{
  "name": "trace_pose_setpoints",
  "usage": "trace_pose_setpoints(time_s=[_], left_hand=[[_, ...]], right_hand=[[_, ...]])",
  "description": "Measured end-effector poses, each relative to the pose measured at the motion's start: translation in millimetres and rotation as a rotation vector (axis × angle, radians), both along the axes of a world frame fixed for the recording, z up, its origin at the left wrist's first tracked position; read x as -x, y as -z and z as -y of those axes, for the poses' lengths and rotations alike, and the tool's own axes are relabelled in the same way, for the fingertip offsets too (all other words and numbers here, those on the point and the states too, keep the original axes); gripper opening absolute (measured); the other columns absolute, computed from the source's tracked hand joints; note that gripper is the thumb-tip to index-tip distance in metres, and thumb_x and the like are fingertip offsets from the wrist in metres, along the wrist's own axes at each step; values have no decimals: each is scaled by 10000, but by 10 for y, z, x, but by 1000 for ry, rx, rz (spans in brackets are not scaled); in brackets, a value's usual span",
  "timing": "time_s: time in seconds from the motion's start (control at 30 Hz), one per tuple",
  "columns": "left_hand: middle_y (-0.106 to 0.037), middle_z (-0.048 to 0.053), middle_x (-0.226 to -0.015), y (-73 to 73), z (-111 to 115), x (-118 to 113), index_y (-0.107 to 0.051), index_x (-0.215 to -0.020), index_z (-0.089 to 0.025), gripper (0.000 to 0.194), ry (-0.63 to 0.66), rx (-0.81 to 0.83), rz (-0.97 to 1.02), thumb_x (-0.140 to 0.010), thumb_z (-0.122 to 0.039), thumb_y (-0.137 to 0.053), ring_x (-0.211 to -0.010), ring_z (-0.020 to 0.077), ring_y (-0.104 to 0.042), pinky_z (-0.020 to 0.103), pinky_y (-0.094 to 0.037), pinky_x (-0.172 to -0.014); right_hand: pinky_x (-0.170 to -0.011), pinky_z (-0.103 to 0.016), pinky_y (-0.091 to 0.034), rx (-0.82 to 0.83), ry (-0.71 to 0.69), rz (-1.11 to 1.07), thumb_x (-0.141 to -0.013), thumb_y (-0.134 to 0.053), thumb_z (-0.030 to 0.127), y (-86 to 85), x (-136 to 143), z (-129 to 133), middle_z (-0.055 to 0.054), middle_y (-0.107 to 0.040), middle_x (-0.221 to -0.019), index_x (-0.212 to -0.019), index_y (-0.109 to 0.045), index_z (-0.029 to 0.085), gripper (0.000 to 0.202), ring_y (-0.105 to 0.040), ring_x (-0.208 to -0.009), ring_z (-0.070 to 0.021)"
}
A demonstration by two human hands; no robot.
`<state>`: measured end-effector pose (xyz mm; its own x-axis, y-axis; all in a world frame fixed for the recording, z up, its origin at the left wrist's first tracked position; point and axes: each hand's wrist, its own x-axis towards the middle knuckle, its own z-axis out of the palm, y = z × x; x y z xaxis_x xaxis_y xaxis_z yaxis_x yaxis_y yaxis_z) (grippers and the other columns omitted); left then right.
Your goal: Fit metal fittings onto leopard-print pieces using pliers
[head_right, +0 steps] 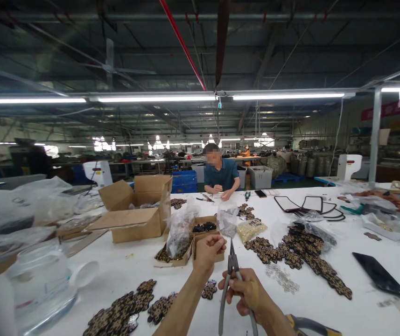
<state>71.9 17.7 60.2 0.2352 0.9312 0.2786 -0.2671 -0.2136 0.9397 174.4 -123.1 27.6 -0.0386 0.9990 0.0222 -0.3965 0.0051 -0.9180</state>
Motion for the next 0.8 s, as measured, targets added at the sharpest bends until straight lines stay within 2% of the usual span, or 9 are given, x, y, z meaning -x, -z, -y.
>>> trace_pose_setpoints(time_s=[0.27,0.47,0.8], left_hand=[[-701,66,-665,7,-19,-36,-700,-787,-97,279,76,-41,-42,-658,-323,-802,-571,128,-624,221,-489,-531],[-675,47,-616,-18,14,-56,-709,-761,-98,220,102,-89,-89,-672,-288,-775,-546,130,-606,235,-501,-531],[-688,71,-629,24,-4,-49,-713,-757,-89,324,151,-19,-11,-630,-362,-832,-539,132,-606,245,-499,-530]], right_hand=[[-285,-148,-253,3,-28,13,-713,-718,338,-5,18,6,-157,-715,-1007,-1062,-642,113,422,-618,-572,-148],[-286,-147,-253,-21,-37,20,-743,-687,303,61,-6,8,-164,-711,-1034,-1077,-633,96,396,-621,-579,-144],[-277,-155,-258,-14,-126,-46,-762,-687,283,139,-59,-20,-177,-708,-1062,-1139,-607,87,432,-607,-535,-127]])
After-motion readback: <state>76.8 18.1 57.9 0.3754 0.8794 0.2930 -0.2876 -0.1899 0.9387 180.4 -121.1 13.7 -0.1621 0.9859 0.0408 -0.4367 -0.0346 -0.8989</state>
